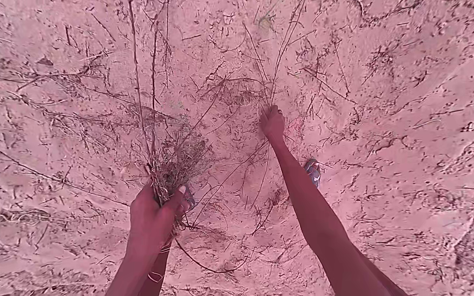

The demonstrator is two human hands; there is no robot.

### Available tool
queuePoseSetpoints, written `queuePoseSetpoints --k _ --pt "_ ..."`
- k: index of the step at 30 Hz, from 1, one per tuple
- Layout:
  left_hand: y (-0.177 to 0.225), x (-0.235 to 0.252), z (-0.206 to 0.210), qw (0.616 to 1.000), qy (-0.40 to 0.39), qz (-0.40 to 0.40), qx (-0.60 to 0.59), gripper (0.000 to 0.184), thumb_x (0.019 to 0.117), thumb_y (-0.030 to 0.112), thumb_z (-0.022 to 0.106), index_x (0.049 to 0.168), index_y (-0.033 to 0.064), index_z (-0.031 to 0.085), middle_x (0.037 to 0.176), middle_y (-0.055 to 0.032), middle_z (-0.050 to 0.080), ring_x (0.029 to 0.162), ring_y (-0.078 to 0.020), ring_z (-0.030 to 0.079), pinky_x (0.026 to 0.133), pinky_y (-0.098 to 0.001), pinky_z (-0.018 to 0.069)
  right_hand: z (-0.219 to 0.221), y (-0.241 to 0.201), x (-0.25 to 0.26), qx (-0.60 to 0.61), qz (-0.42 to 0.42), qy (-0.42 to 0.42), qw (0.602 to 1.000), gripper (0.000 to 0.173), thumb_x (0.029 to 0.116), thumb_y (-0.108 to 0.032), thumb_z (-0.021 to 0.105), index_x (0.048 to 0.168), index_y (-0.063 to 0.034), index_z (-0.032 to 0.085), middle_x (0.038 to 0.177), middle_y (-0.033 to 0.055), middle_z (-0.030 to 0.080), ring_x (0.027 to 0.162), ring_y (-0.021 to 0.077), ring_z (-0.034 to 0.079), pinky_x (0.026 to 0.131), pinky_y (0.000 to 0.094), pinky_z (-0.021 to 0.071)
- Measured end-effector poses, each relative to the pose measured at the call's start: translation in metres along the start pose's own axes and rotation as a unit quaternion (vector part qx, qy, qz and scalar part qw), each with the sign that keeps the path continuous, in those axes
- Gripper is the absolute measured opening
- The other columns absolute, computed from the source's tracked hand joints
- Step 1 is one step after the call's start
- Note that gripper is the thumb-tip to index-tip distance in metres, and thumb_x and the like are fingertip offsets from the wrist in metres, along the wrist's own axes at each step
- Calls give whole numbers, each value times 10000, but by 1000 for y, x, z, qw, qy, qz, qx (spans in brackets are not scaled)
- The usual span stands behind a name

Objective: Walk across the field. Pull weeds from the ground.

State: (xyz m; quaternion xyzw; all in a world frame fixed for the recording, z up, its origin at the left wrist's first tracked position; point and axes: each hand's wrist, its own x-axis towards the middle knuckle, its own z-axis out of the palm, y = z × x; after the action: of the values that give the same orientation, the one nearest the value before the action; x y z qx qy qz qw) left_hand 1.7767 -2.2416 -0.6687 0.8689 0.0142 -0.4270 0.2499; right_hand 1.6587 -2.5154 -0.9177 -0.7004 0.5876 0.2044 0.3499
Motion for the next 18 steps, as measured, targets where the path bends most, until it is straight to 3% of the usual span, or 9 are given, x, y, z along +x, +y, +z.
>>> queuePoseSetpoints --k 3,4,6,8,10,12,14,16,18 --pt "3 3 5 1000 -4 4 29 359 942 169 634 1250 -5 570 868 -13 690 635 -37 646 599 -232 550 21 11 -33 46 -24 40 998 364 1094 -224 445 1277 37 618 1036 282 698 1018 448 684 871 625 506" --pt "4 4 6 999 -2 4 33 358 944 169 632 1250 -7 572 871 -17 691 641 -40 647 610 -239 550 28 17 -53 57 -45 61 995 340 1093 -211 433 1173 48 638 904 259 688 901 437 693 787 614 509" --pt "6 7 6 1000 9 3 26 364 946 167 626 1258 -12 570 877 -18 691 647 -44 647 615 -242 549 41 32 -114 36 -107 29 993 302 1076 -164 454 1089 73 640 800 251 662 793 446 691 694 599 521" --pt "5 13 3 999 28 -4 16 363 957 167 621 1260 -25 564 896 -44 696 654 -70 655 624 -271 557 48 45 -190 -67 -120 -170 976 339 1078 -166 426 1226 44 646 965 268 708 948 446 713 820 577 545" --pt "0 18 -2 998 54 -18 27 375 979 171 618 1278 -48 552 933 -89 693 678 -115 657 656 -326 562 62 64 -257 -201 -105 -412 883 356 1095 -159 387 1374 -31 567 1187 260 680 1128 435 670 923 583 530" --pt "-4 24 -8 995 80 -26 50 396 988 157 617 1307 -66 542 959 -130 696 698 -159 659 685 -378 557 74 84 -301 -251 -137 -519 805 380 1041 -79 482 1411 -46 559 1251 278 649 1145 463 645 912 611 518" --pt "-7 29 -16 992 98 -31 69 403 990 146 615 1317 -77 540 966 -154 703 707 -194 667 705 -417 552 69 72 -297 -257 -190 -487 813 376 1024 -35 495 1394 -24 558 1230 296 646 1099 475 659 884 601 525" --pt "-11 28 -22 991 103 -41 76 413 984 133 603 1329 -81 530 973 -158 699 711 -202 668 707 -422 549 59 47 -254 -218 -262 -317 885 320 992 0 504 1278 23 644 1149 307 670 953 464 707 788 555 564" --pt "-10 27 -26 991 101 -42 71 397 976 129 611 1301 -86 538 962 -158 700 700 -193 668 696 -417 552 51 8 -182 -181 -323 -147 917 317 954 48 541 1235 32 686 1180 307 666 918 459 717 759 534 586"
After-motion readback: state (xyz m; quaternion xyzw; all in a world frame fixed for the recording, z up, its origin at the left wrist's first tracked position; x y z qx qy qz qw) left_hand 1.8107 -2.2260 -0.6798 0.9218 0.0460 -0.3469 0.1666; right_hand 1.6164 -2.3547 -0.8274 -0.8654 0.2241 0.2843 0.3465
